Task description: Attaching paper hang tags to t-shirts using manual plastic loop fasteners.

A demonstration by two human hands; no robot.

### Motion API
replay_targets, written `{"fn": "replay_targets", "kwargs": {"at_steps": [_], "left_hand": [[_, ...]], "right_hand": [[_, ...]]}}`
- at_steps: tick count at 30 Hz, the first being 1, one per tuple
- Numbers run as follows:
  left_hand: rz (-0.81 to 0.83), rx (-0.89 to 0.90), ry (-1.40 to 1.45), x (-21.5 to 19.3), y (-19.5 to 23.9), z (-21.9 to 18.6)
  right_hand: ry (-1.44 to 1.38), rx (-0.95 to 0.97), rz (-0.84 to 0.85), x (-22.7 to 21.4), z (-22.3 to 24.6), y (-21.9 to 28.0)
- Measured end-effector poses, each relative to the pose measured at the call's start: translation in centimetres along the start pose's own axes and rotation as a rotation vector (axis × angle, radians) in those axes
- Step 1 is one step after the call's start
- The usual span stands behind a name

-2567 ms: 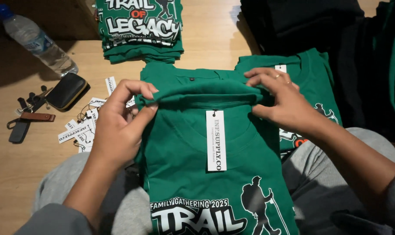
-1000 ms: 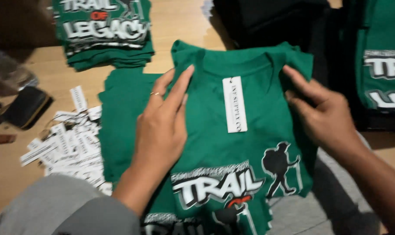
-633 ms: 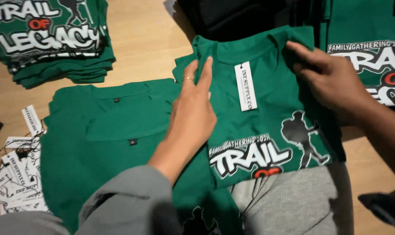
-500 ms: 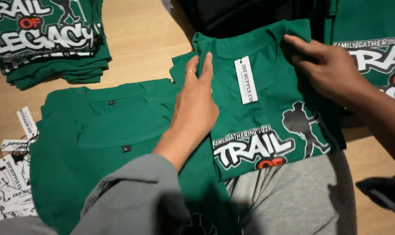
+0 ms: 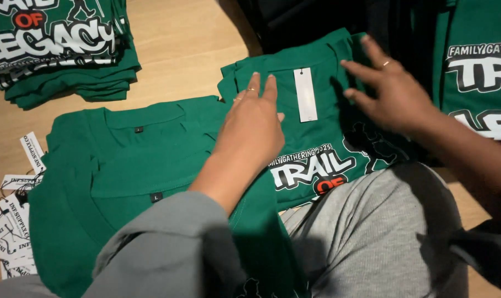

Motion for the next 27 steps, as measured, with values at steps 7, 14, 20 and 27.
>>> {"fn": "replay_targets", "kwargs": {"at_steps": [7,14,20,27], "left_hand": [[-0.056,0.028,-0.048,-2.0,2.6,0.5],[-0.369,0.215,-0.129,-6.6,7.7,1.1],[-0.556,0.198,-0.093,-10.7,16.7,3.7],[-0.603,0.121,-0.072,-8.8,23.0,8.0]], "right_hand": [[0.063,0.046,0.314,3.6,4.2,1.0],[-0.202,-0.014,-0.006,1.8,11.4,0.0],[-0.404,-0.329,-0.124,2.0,24.6,4.7],[-0.186,-0.458,-0.214,4.1,29.7,7.9]]}}
Point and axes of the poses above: each hand's wrist, its own y-axis away from the middle knuckle, its own x-axis out of the palm, z = x × y, the point moved 3 cm from there along -y, towards the middle knuckle, and after that the axes turned 4 degrees about -x, right-handed, at the moved point
